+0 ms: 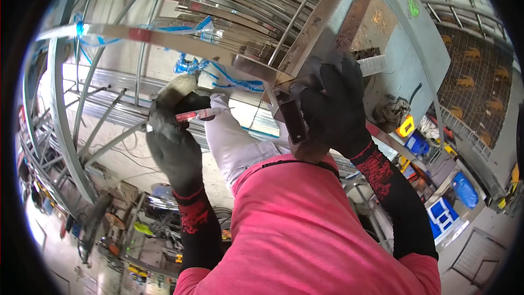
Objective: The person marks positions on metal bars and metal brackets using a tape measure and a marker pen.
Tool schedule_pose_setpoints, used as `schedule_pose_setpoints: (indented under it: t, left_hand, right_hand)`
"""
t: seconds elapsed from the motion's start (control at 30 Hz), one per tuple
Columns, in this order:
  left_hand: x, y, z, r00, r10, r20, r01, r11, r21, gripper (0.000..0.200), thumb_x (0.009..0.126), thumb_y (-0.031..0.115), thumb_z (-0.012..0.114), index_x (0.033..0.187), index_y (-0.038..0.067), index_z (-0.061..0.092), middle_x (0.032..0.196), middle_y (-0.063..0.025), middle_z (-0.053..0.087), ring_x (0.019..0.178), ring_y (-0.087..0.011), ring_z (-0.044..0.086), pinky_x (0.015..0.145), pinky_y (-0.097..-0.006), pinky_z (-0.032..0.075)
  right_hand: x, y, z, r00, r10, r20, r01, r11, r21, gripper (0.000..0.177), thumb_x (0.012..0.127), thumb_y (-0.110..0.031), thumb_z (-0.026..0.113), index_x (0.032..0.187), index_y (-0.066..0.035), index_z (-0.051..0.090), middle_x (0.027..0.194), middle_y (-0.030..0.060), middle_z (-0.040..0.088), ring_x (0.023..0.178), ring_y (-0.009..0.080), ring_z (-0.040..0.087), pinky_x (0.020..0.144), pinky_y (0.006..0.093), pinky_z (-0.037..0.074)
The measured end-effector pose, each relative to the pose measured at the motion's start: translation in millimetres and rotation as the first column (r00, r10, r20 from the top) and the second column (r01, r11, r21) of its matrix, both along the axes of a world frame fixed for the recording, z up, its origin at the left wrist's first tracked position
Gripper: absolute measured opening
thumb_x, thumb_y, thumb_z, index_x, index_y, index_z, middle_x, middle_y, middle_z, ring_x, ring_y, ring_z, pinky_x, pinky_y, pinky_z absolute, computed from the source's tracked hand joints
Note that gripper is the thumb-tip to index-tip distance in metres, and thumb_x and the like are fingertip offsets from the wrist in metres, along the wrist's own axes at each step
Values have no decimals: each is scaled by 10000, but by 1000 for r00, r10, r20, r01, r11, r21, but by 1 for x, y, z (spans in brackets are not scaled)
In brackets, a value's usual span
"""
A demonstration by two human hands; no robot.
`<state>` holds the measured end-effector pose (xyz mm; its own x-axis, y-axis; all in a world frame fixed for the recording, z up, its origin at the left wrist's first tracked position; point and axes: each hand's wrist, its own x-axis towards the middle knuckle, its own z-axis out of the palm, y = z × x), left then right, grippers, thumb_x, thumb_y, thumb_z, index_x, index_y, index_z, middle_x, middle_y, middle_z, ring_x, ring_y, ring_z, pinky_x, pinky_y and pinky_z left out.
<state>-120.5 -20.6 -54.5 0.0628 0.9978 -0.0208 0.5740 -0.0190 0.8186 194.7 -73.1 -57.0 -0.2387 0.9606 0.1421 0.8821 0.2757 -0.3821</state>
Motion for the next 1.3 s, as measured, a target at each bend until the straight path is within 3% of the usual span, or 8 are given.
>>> schedule_pose_setpoints:
  t: [0.03, 0.07, 0.2, 0.3, 0.43, 0.8, 0.9, 1.3]
  left_hand:
    - [5, 3, 8, 998, 63, 2, -63, 996, -60, 340, 1193, 241, 476, 1336, -36, 612, 1131, -193, 800, 964, -265, 795, 864, -389, 619]
    - [15, 9, 4, 939, 107, 327, -83, 993, -88, 232, 1155, 167, 568, 1241, -35, 645, 1140, -181, 793, 954, -256, 784, 835, -354, 604]
    - [54, 45, 45, 917, -58, 394, 224, 894, -388, 217, 1097, 47, 589, 1230, -47, 732, 1149, -70, 779, 983, -138, 718, 828, -281, 557]
    - [85, 54, 51, 870, 16, 493, 262, 832, -489, 289, 1004, 64, 717, 1272, -28, 775, 1032, -54, 808, 713, -42, 620, 636, -213, 491]
    - [99, 66, 57, 933, -98, 346, 276, 811, -515, 277, 999, 99, 768, 1250, -17, 789, 984, -43, 805, 724, -48, 640, 628, -226, 506]
    - [114, 69, 60, 967, -42, 250, 194, 757, -624, 253, 991, 141, 809, 1202, 3, 813, 815, -23, 755, 646, -56, 645, 520, -232, 458]
    - [116, 68, 58, 965, -89, 246, 226, 758, -612, 247, 1028, 162, 731, 1198, 7, 822, 959, -51, 818, 729, -69, 671, 640, -228, 483]
    - [116, 71, 53, 942, -127, 312, 294, 759, -581, 260, 1026, 98, 739, 1245, -30, 797, 1010, -54, 821, 814, -98, 736, 694, -240, 551]
  right_hand:
    - [-1, 0, 0, 1000, -7, -16, 7, 1000, -13, 231, 892, -290, 779, 1110, -214, 792, 1432, 120, 656, 1284, 435, 598, 1171, 679, 417]
    - [-1, 0, -1, 999, -28, -25, 28, 999, -17, 231, 892, -290, 779, 1110, -214, 792, 1432, 120, 656, 1284, 435, 598, 1171, 679, 417]
    - [-4, 3, -1, 999, -43, -28, 45, 998, 49, 245, 890, -299, 783, 1124, -229, 777, 1417, 101, 667, 1326, 410, 597, 1173, 655, 434]
    - [-4, 2, 1, 998, -58, -20, 59, 998, 34, 235, 903, -303, 778, 1126, -228, 777, 1423, 90, 669, 1369, 393, 587, 1201, 648, 427]
    - [-2, -3, -7, 999, -37, -24, 37, 999, 16, 245, 927, -317, 764, 1157, -234, 776, 1448, 125, 657, 1402, 436, 569, 1230, 670, 379]
    - [-3, -2, -2, 996, -66, -52, 67, 997, 23, 234, 936, -291, 747, 1142, -186, 776, 1452, 112, 656, 1429, 407, 571, 1236, 658, 418]
    - [-4, -4, -3, 997, -65, -38, 66, 997, 32, 221, 945, -284, 745, 1139, -183, 772, 1457, 116, 653, 1425, 407, 574, 1236, 659, 418]
    - [-3, -1, 0, 998, -55, -41, 56, 998, 16, 213, 948, -274, 754, 1139, -183, 778, 1438, 116, 656, 1421, 410, 576, 1228, 656, 429]
